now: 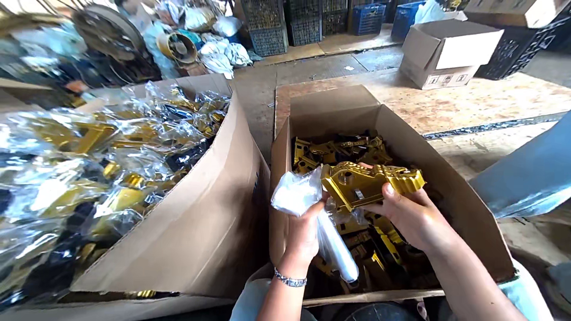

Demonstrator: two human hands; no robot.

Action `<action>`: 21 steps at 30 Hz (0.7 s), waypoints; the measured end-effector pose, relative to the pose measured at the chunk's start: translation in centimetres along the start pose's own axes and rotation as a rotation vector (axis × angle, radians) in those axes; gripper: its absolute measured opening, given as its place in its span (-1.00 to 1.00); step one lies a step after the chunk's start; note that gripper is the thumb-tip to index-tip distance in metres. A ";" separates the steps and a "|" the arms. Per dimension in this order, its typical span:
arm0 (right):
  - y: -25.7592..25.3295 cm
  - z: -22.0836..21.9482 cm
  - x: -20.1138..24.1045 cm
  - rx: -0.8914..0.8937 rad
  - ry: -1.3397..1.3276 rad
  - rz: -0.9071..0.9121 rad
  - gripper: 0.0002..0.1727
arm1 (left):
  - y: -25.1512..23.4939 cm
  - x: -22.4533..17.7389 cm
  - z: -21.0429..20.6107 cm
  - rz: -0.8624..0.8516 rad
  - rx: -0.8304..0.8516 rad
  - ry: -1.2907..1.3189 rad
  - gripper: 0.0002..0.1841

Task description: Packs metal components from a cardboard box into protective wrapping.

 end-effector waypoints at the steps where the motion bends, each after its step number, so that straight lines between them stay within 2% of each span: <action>1: 0.2 -0.1 -0.2 -0.021 -0.009 0.005 -0.49 | 0.2 0.1 -0.2 0.020 0.020 0.009 -0.73; 3: 0.4 -0.7 -0.5 -0.048 0.056 0.129 -0.61 | 0.3 0.4 -0.6 0.082 0.037 0.042 -0.80; 4: 0.5 -0.9 -0.7 -0.023 0.180 0.270 -0.62 | 0.0 0.3 -0.6 0.109 0.030 0.072 -0.88; 6: 1.2 -1.3 -0.8 0.124 0.521 0.609 -0.61 | -0.8 -0.3 0.0 0.126 0.003 0.136 -0.83; 8: 2.2 -1.5 -1.3 0.267 0.721 0.724 -0.62 | -1.5 -1.8 1.1 0.066 0.028 0.151 -0.77; 10: 2.3 -0.8 -1.3 0.224 0.861 0.739 -0.65 | -1.3 -2.4 1.3 0.014 0.128 0.102 -0.82; 13: 1.5 -0.2 -1.1 0.003 1.127 0.760 -0.66 | 0.4 -0.3 0.1 -0.011 0.309 -0.050 -0.87; 14: 1.3 -0.1 -1.5 -0.010 1.075 0.633 -0.61 | 0.9 0.5 -0.2 -0.022 0.349 -0.107 -0.83; 16: 1.0 0.4 -2.3 0.021 0.664 0.213 -0.51 | 0.8 1.4 -0.3 -0.052 0.338 -0.209 -0.78; 17: 1.1 0.6 -2.4 0.011 0.486 0.073 -0.51 | 0.7 1.6 -0.3 -0.051 0.338 -0.248 -0.76; 18: 1.2 0.9 -2.3 0.002 0.468 0.058 -0.58 | 0.6 1.8 -0.3 -0.034 0.352 -0.259 -0.76; 19: 1.1 1.2 -2.1 0.002 0.600 0.157 -0.66 | 0.6 2.0 -0.4 -0.010 0.385 -0.245 -0.77; 21: 0.8 2.1 -1.2 0.059 1.050 0.366 -0.73 | 0.4 1.8 -0.1 0.021 0.434 -0.174 -0.76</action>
Point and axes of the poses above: each hand's wrist, its own y-axis away from the middle knuckle, its own z-axis out of the back of the hand, x = y × z, the point moved 5 cm from there along -y, towards the middle knuckle, and after that the axes turned 1 degree about -x, right-handed, at the moved point
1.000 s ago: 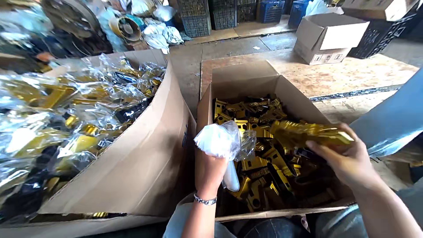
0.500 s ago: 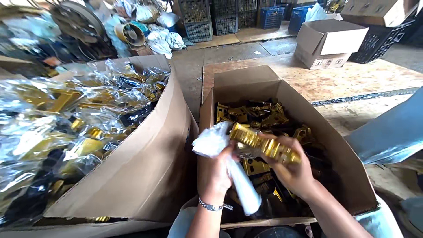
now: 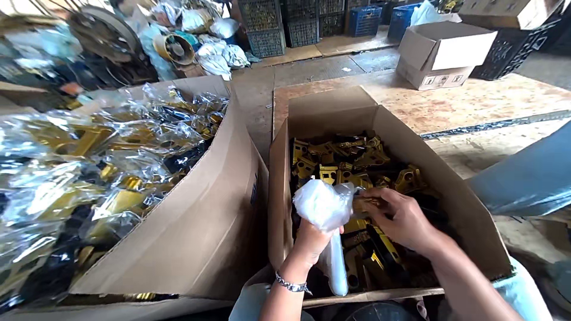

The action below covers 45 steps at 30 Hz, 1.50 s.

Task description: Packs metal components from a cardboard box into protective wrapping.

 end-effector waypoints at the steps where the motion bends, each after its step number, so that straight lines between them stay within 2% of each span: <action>1: -0.4 1.0 0.2 0.121 0.182 -0.003 -0.75 | 0.1 -0.4 0.5 0.025 -0.002 0.040 -0.73; 3: -1.8 2.8 1.0 0.504 0.416 -0.211 -0.73 | 0.3 -1.2 2.0 0.105 -0.087 0.085 -0.70; 4: -2.5 3.7 1.7 0.590 0.482 -0.239 -0.72 | 0.5 -1.4 2.6 0.117 -0.143 0.089 -0.74; 5: -3.2 4.8 2.7 0.508 0.475 -0.126 -0.75 | 0.7 -1.6 3.1 0.106 -0.210 0.072 -0.77; 6: -3.9 6.0 3.7 0.280 0.377 0.091 -0.79 | 0.8 -1.6 3.4 0.079 -0.259 0.024 -0.72; 7: -4.8 7.1 4.4 0.064 0.182 0.245 -0.76 | 0.8 -1.6 3.4 0.032 -0.277 -0.044 -0.58; 8: -5.7 7.7 4.7 -0.027 -0.090 0.273 -0.67 | 0.7 -1.3 3.2 -0.014 -0.291 -0.107 -0.48; 9: -6.3 7.6 4.6 -0.053 -0.305 0.219 -0.52 | 0.7 -0.8 3.1 -0.035 -0.294 -0.163 -0.41; 11: -5.4 4.6 2.9 0.036 -0.386 -0.031 -0.24 | 0.8 -0.1 2.7 -0.034 -0.308 -0.207 -0.45; 12: -4.2 2.1 1.8 0.133 -0.397 -0.146 -0.23 | 0.9 -0.1 2.4 -0.017 -0.309 -0.218 -0.50; 13: -3.0 -0.1 1.2 0.212 -0.437 -0.223 -0.36 | 1.0 -0.2 2.0 -0.008 -0.295 -0.238 -0.51; 14: -2.2 -1.6 1.0 0.247 -0.502 -0.275 -0.59 | 1.0 -0.3 1.7 -0.017 -0.275 -0.259 -0.53; 15: -1.7 -2.2 0.8 0.223 -0.570 -0.323 -0.78 | 1.0 -0.4 1.4 -0.040 -0.248 -0.277 -0.54; 16: -1.4 -2.3 0.6 0.190 -0.617 -0.361 -0.85 | 1.0 -0.5 1.0 -0.060 -0.214 -0.276 -0.54; 21: 0.0 -2.4 -0.3 0.271 -0.644 -0.454 -0.82 | 1.6 -1.9 0.4 0.106 -0.020 -0.045 -0.64; 23: 0.6 -1.5 -0.9 0.264 -0.684 -0.485 -0.83 | 1.2 -1.9 1.8 0.067 -0.116 -0.270 -0.58; 25: 1.1 -1.1 -1.1 0.266 -0.709 -0.471 -0.80 | 0.3 -1.3 3.8 0.002 -0.229 -0.602 -0.37; 26: 1.3 -1.2 -1.0 0.251 -0.718 -0.478 -0.79 | 0.0 -1.2 4.1 -0.020 -0.235 -0.602 -0.40; 27: 1.4 -1.1 -1.0 0.216 -0.743 -0.499 -0.77 | 0.0 -1.2 3.6 -0.036 -0.198 -0.485 -0.52; 28: 1.5 -1.0 -1.0 0.173 -0.770 -0.525 -0.75 | 0.3 -1.4 2.5 -0.034 -0.089 -0.333 -0.59; 30: 1.4 -0.4 -1.1 0.127 -0.763 -0.537 -0.77 | 1.1 -1.7 0.3 -0.082 0.179 -0.212 -0.50; 31: 1.4 -0.1 -1.1 0.159 -0.750 -0.525 -0.81 | 1.2 -1.7 0.0 -0.125 0.213 -0.268 -0.44; 32: 1.6 0.1 -1.2 0.222 -0.748 -0.512 -0.85 | 1.0 -1.5 0.4 -0.177 0.148 -0.398 -0.42; 35: 2.5 0.7 -1.3 0.351 -0.755 -0.445 -0.91 | -0.7 -0.9 3.6 -0.187 -0.283 -0.680 -0.45; 37: 2.7 0.9 -1.5 0.274 -0.766 -0.450 -0.86 | -1.3 -1.6 5.1 -0.269 -0.465 -0.661 -0.45; 38: 2.5 1.0 -1.5 0.213 -0.749 -0.480 -0.78 | -1.3 -1.9 5.3 -0.291 -0.491 -0.596 -0.47; 39: 2.2 0.9 -1.4 0.171 -0.710 -0.508 -0.69 | -1.0 -1.9 4.9 -0.262 -0.458 -0.488 -0.51; 41: 1.6 -0.1 -0.7 0.209 -0.591 -0.497 -0.61 | 0.1 -1.0 2.6 -0.136 -0.244 -0.199 -0.47; 43: 1.2 -1.7 0.7 0.363 -0.513 -0.337 -0.65 | 1.2 0.0 -1.1 0.005 0.009 -0.032 -0.50; 45: 0.5 -1.9 1.7 0.532 -0.400 -0.218 -0.64 | 1.5 0.7 -2.1 0.041 0.109 -0.024 -0.61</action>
Point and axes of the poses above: each hand's wrist, its own y-axis away from the middle knuckle, its own z-axis out of the back of the hand, x = y × z, the point moved 5 cm from there along -y, towards the middle knuckle, and after that the axes turned 1 degree about -x, right-handed, at the moved point
